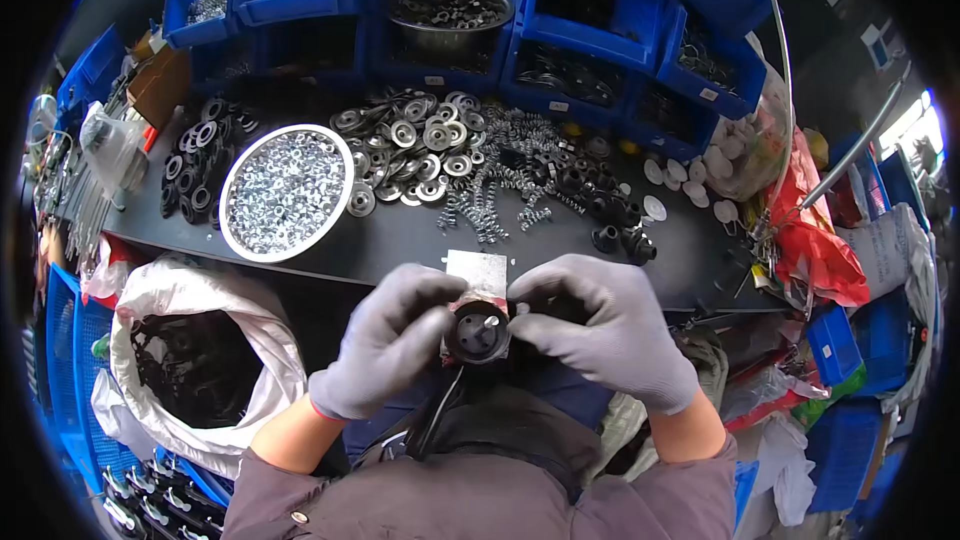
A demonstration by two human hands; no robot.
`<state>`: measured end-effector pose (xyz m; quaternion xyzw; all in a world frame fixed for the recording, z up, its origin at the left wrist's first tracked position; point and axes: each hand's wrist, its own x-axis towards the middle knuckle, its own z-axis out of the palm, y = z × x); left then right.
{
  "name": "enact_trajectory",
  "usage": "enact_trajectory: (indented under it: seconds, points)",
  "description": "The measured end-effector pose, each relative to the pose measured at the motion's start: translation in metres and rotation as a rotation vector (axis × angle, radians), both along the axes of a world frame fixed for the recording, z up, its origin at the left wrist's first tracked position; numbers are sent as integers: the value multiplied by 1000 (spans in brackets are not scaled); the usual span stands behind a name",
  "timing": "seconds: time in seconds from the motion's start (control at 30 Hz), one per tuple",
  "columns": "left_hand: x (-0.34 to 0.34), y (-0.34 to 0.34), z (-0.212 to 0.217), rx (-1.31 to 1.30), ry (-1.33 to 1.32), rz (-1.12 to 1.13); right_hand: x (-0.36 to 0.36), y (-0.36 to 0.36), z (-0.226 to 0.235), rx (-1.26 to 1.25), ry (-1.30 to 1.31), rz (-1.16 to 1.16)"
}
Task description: The person assembles caulking guns by fitting together handles, springs, rods, washers, and metal tubes, tightening fasteners with a pneumatic tool, and stacking the completed caulking guns into a crate.
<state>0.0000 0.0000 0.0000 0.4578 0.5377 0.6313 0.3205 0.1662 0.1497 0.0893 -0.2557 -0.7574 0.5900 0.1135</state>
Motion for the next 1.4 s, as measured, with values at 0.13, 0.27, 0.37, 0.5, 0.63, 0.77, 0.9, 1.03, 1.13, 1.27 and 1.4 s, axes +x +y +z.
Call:
enact_trajectory:
  seconds: [0.13, 0.27, 0.37, 0.5, 0.63, 0.77, 0.9, 1.03, 1.13, 1.27, 1.4]
  points:
    - [14, 13, -14, 209, 410, 51, -12, 0, -2, 361, -81, 202]
    - [20, 18, -38, 186, 427, 13, -20, 1, -4, 428, -107, 286]
    - [24, 22, -48, 251, 342, 38, -23, 3, -4, 469, -99, 343]
    - [27, 25, -47, 302, 259, 55, -23, 6, -8, 544, -36, 373]
    - [25, 25, -46, 261, 284, 38, -21, 3, -18, 527, -25, 317]
    - [26, 26, -48, 308, 292, 64, -19, -6, -21, 593, -56, 182]
    - [25, 26, -45, 303, 289, 31, -17, -6, -25, 675, -33, 170]
    - [29, 29, -48, 302, 245, 43, -18, -6, -20, 554, 75, 109]
    - [27, 27, -53, 287, 271, 40, -13, -1, -19, 413, 129, 182]
    - [28, 28, -48, 303, 271, 25, -5, 9, -24, 459, 173, 284]
    - [28, 28, -50, 288, 258, -15, -3, 5, -23, 371, 205, 123]
